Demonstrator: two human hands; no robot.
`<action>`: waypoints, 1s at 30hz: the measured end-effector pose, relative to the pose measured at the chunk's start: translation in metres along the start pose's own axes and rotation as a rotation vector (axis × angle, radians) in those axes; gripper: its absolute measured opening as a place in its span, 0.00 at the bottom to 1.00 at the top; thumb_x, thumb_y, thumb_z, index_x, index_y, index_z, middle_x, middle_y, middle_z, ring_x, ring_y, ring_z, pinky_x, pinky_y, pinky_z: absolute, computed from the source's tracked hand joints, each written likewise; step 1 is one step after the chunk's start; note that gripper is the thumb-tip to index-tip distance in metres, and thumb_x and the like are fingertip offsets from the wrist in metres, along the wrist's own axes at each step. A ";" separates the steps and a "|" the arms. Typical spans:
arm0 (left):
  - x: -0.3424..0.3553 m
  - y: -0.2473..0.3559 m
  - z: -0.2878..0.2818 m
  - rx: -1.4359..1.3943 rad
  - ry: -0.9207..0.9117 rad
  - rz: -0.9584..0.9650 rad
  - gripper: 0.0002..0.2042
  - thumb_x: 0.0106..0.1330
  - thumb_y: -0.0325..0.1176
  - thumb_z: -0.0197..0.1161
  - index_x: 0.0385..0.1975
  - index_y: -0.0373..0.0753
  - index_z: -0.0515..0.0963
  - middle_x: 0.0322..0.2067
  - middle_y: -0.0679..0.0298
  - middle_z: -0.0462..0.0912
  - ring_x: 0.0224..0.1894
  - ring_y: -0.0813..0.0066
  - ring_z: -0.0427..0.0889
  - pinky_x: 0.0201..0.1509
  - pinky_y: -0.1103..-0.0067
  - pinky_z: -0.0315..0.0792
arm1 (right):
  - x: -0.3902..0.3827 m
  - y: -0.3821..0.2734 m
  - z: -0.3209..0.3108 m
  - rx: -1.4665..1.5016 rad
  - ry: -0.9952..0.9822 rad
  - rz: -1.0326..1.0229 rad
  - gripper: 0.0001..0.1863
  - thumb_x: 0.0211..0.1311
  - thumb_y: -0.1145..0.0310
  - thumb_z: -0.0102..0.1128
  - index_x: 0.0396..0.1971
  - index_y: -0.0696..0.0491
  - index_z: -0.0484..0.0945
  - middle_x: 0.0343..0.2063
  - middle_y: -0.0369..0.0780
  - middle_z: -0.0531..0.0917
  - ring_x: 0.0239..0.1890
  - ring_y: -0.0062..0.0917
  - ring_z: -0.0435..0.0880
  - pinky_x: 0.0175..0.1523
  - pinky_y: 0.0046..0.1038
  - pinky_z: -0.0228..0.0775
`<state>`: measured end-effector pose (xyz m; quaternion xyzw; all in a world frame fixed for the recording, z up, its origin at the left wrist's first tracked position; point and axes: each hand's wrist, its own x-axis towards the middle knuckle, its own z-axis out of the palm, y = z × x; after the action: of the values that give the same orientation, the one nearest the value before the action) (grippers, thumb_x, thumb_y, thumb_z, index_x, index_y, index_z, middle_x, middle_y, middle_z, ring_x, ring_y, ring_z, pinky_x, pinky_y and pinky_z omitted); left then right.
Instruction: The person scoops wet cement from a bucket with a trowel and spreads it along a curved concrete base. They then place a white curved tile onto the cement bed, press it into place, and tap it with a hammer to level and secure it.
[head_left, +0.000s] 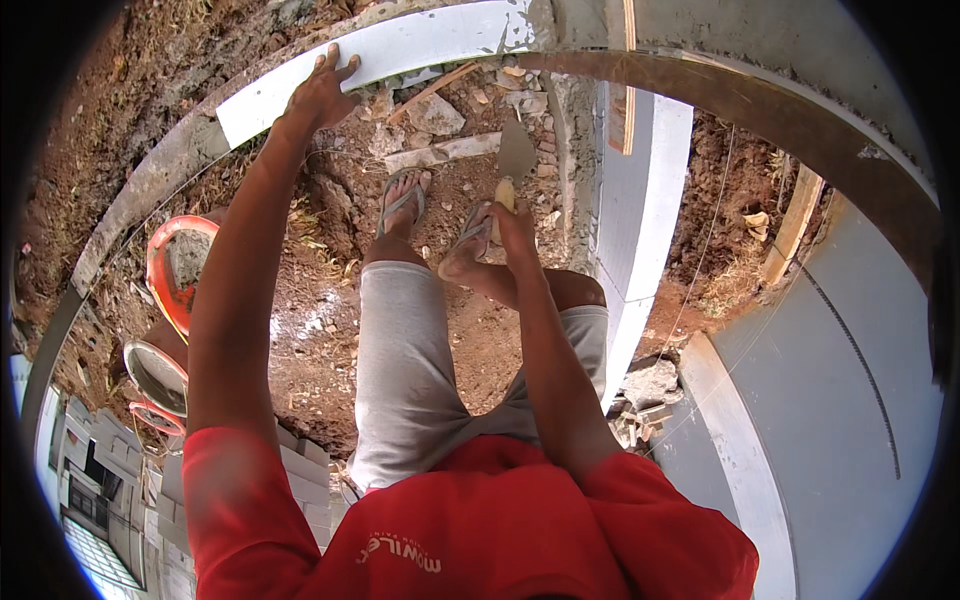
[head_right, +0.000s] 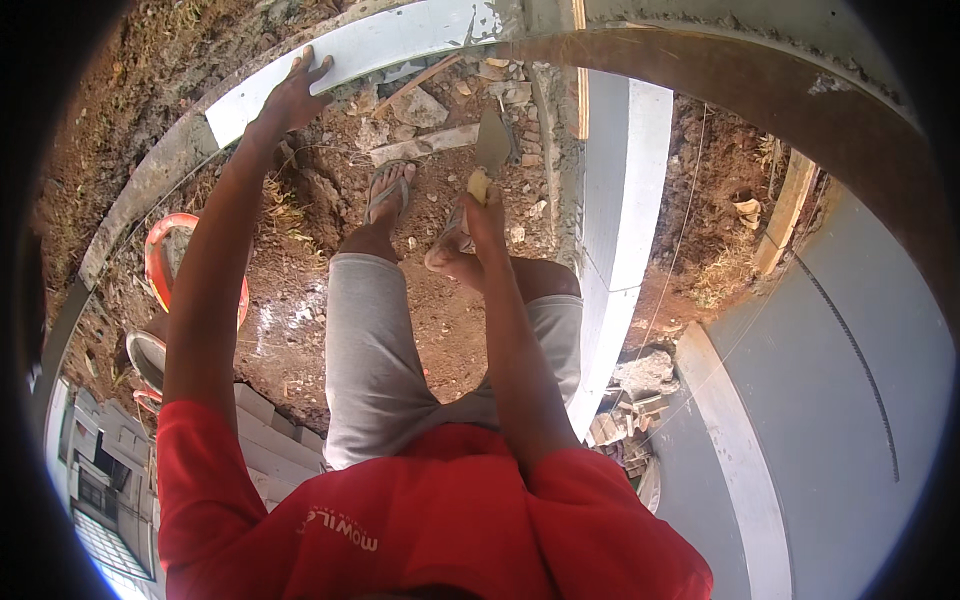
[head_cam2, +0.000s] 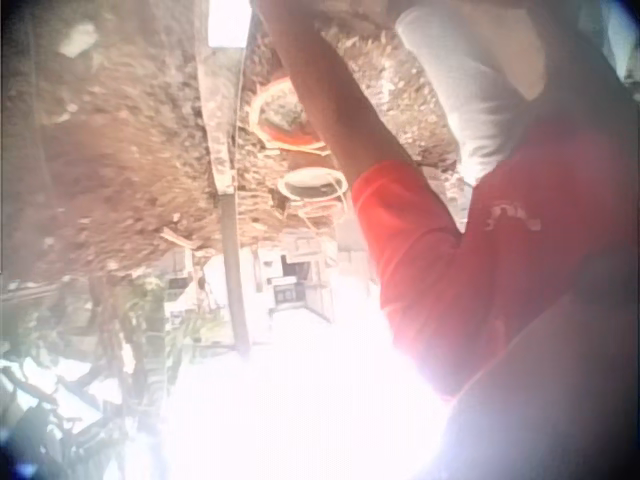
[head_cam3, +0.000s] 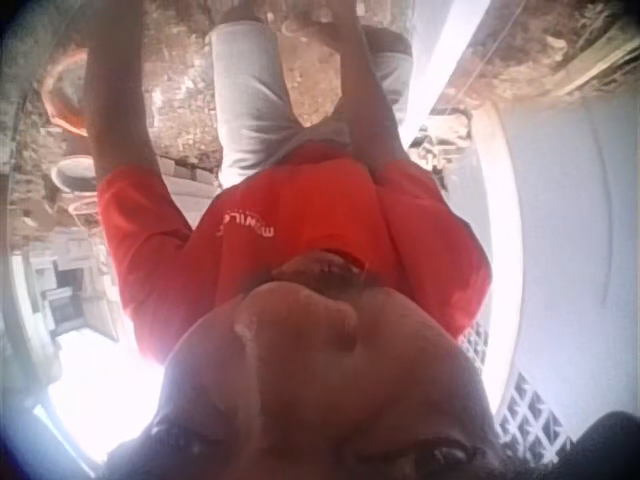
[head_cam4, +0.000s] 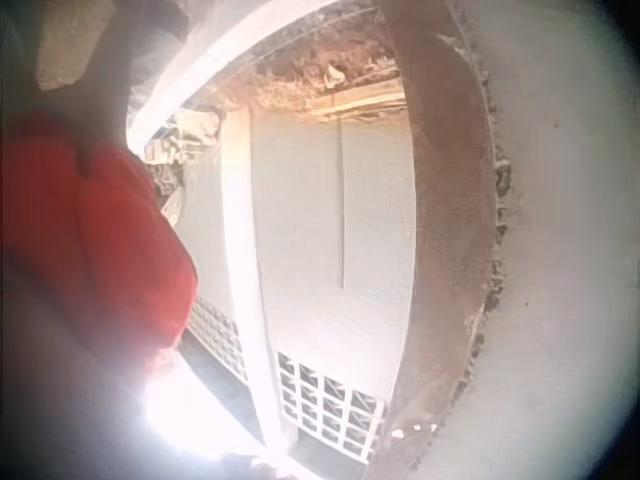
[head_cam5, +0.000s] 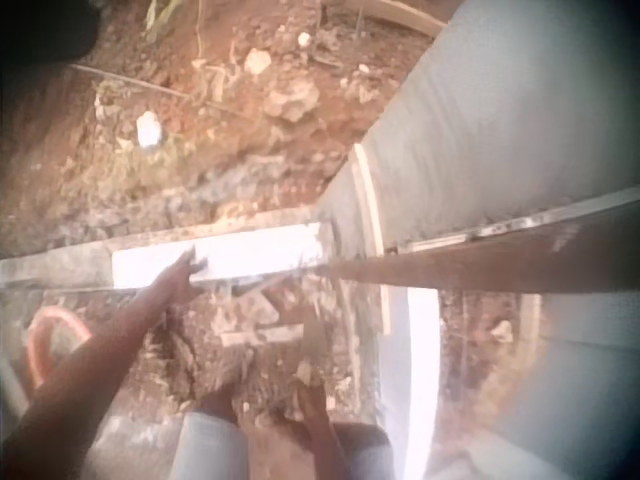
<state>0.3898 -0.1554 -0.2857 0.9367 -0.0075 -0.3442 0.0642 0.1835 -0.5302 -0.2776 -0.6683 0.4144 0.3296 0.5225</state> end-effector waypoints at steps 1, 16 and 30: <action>-0.003 0.002 -0.008 0.007 0.021 0.017 0.40 0.67 0.54 0.67 0.80 0.58 0.62 0.84 0.54 0.46 0.84 0.52 0.50 0.83 0.58 0.57 | 0.016 0.008 0.002 0.029 -0.007 0.045 0.22 0.62 0.61 0.67 0.51 0.60 0.79 0.35 0.41 0.84 0.33 0.27 0.83 0.38 0.34 0.74; -0.024 0.025 -0.020 0.220 0.488 0.219 0.29 0.59 0.53 0.78 0.55 0.39 0.85 0.56 0.49 0.87 0.58 0.53 0.86 0.78 0.59 0.62 | 0.184 0.094 0.121 0.096 0.111 -0.117 0.30 0.58 0.53 0.70 0.54 0.59 0.82 0.43 0.48 0.88 0.41 0.41 0.88 0.45 0.41 0.76; 0.026 0.078 0.000 0.222 0.634 0.651 0.48 0.56 0.48 0.82 0.78 0.57 0.64 0.79 0.49 0.56 0.77 0.43 0.61 0.79 0.48 0.58 | 0.245 0.040 0.050 -0.256 0.154 0.006 0.30 0.59 0.48 0.72 0.50 0.59 0.86 0.48 0.49 0.91 0.49 0.41 0.91 0.58 0.41 0.81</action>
<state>0.4122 -0.2347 -0.2932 0.9457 -0.3179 0.0001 0.0673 0.2553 -0.5372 -0.5207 -0.7515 0.4100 0.3291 0.3985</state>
